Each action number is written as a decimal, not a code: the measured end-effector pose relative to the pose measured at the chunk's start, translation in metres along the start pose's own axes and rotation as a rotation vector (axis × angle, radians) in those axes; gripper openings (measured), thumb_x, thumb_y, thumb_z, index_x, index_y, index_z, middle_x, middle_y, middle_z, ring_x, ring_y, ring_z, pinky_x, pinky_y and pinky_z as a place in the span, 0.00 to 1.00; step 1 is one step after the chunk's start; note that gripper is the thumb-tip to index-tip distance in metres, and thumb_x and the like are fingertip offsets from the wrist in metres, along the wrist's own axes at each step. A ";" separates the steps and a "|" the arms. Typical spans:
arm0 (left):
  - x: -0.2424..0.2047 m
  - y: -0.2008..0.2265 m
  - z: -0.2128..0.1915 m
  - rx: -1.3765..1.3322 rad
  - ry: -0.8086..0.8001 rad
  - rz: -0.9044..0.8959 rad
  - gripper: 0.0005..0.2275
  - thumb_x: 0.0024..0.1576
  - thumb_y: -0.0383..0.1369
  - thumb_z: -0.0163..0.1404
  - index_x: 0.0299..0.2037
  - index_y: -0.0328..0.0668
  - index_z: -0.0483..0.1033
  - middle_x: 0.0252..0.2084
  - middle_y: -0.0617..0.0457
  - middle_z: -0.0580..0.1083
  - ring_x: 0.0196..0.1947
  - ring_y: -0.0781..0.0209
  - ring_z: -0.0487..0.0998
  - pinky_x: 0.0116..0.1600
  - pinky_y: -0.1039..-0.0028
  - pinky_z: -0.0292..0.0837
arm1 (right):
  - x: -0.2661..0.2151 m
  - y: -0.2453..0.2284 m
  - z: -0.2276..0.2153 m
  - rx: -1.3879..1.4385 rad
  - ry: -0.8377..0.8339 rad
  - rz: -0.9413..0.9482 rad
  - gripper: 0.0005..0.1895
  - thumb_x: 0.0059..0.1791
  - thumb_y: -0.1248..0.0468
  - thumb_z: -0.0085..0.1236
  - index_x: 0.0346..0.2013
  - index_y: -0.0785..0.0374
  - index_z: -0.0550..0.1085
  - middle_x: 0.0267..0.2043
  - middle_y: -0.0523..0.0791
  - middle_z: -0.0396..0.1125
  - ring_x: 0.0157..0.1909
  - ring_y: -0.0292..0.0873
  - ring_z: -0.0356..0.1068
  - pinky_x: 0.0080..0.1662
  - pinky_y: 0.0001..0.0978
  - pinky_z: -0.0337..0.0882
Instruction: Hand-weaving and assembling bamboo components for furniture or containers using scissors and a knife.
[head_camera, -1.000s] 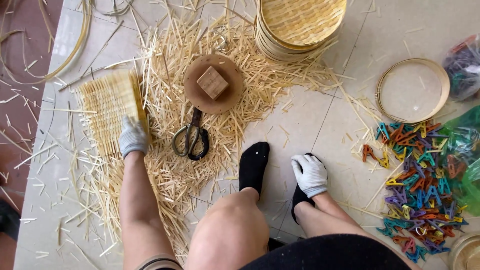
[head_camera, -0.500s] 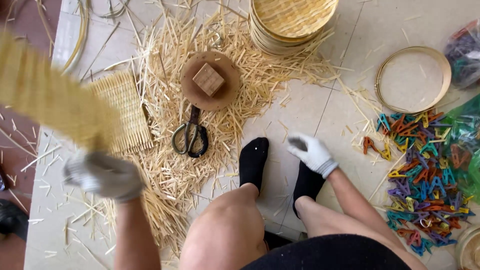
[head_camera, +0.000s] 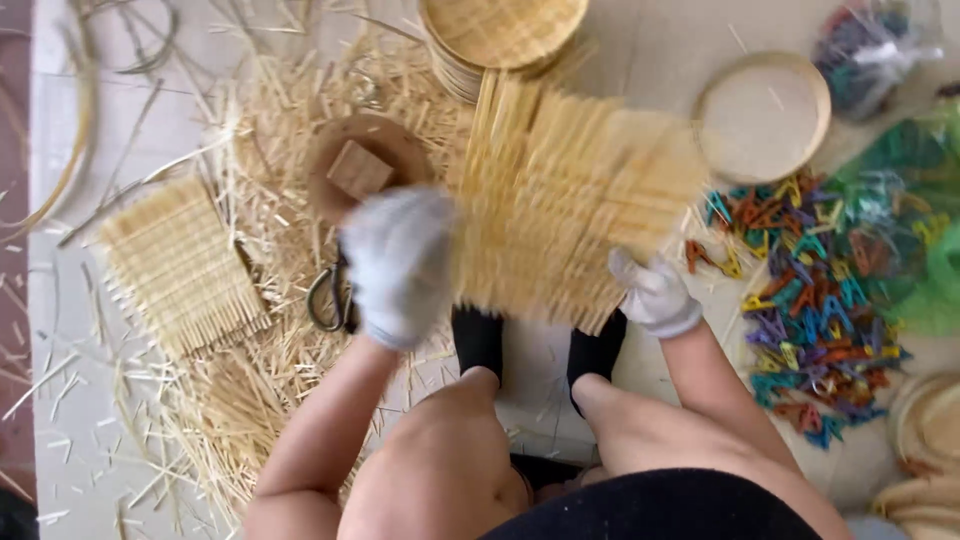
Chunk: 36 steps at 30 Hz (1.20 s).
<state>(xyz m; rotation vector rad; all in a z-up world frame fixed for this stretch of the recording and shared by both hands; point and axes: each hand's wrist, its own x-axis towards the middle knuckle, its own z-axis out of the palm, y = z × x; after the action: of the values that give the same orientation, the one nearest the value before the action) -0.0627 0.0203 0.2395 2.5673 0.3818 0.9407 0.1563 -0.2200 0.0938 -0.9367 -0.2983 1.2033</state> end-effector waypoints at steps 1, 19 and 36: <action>-0.005 -0.017 0.001 0.053 0.164 -0.176 0.11 0.59 0.21 0.53 0.50 0.41 0.80 0.51 0.48 0.79 0.57 0.51 0.77 0.66 0.59 0.65 | -0.003 0.015 -0.027 0.224 -0.009 0.213 0.27 0.55 0.64 0.50 0.68 0.67 0.61 0.66 0.52 0.65 0.64 0.54 0.68 0.61 0.53 0.70; -0.043 -0.058 0.111 0.263 -0.375 -0.319 0.32 0.49 0.38 0.65 0.65 0.49 0.68 0.57 0.34 0.66 0.57 0.36 0.69 0.58 0.48 0.70 | 0.018 0.172 -0.105 0.080 0.559 0.361 0.21 0.49 0.71 0.59 0.57 0.66 0.72 0.49 0.47 0.73 0.50 0.43 0.73 0.53 0.40 0.75; -0.070 0.007 0.190 -0.043 -0.676 -0.361 0.37 0.44 0.35 0.66 0.68 0.50 0.65 0.60 0.38 0.66 0.59 0.36 0.65 0.61 0.50 0.64 | 0.013 0.174 -0.116 0.144 0.586 0.356 0.23 0.56 0.56 0.53 0.62 0.67 0.71 0.56 0.45 0.71 0.56 0.38 0.68 0.57 0.31 0.68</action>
<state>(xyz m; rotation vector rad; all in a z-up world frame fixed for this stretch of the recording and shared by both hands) 0.0126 -0.0606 0.0699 2.4683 0.5777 -0.0568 0.1220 -0.2520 -0.1107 -1.1979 0.4333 1.1906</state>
